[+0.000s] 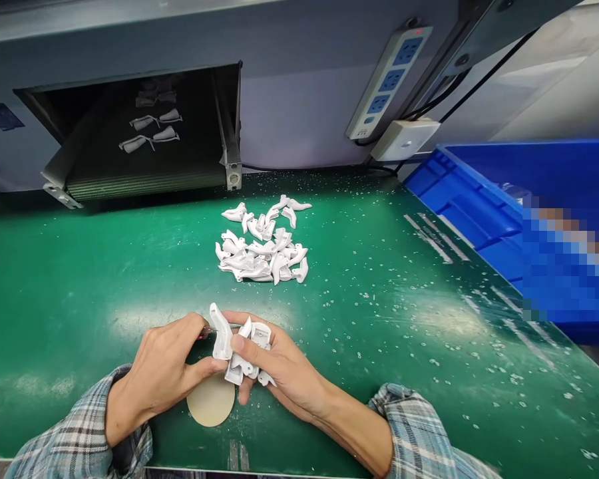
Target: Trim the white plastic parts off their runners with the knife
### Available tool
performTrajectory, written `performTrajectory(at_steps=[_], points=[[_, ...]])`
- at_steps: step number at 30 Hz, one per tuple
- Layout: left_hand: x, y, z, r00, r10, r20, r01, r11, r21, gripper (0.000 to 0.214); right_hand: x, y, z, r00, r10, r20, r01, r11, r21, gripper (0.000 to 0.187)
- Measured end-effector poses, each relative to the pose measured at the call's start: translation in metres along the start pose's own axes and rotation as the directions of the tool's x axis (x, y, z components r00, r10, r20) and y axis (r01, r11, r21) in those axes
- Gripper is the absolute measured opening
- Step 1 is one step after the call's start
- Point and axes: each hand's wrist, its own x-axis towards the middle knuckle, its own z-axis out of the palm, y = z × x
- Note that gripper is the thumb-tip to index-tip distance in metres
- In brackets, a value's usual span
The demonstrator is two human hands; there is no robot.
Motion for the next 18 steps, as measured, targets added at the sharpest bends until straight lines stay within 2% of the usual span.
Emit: performTrajectory(at_steps=[8,13,16,18], points=[[0.005,-0.006,-0.015,0.973,0.047,0.226,0.007,0.973,-0.232,0.044,0.0,-0.007,0.0,0.997,0.013,0.081,-0.003,0.993,-0.115,0.048],[0.007,-0.007,-0.014,0.936,0.032,0.35,0.131,0.892,-0.432,0.051,-0.002,-0.005,0.0,0.998,0.0,0.059,0.007,0.995,-0.104,0.048],[0.009,-0.011,-0.014,0.94,0.005,0.342,0.199,0.804,-0.56,0.057,0.0,-0.006,-0.003,0.999,-0.006,0.044,0.009,0.997,-0.078,0.052],[0.007,-0.014,-0.015,0.959,-0.034,0.283,0.195,0.8,-0.567,0.057,0.004,-0.006,-0.004,0.998,0.0,0.06,0.003,0.999,-0.043,0.056]])
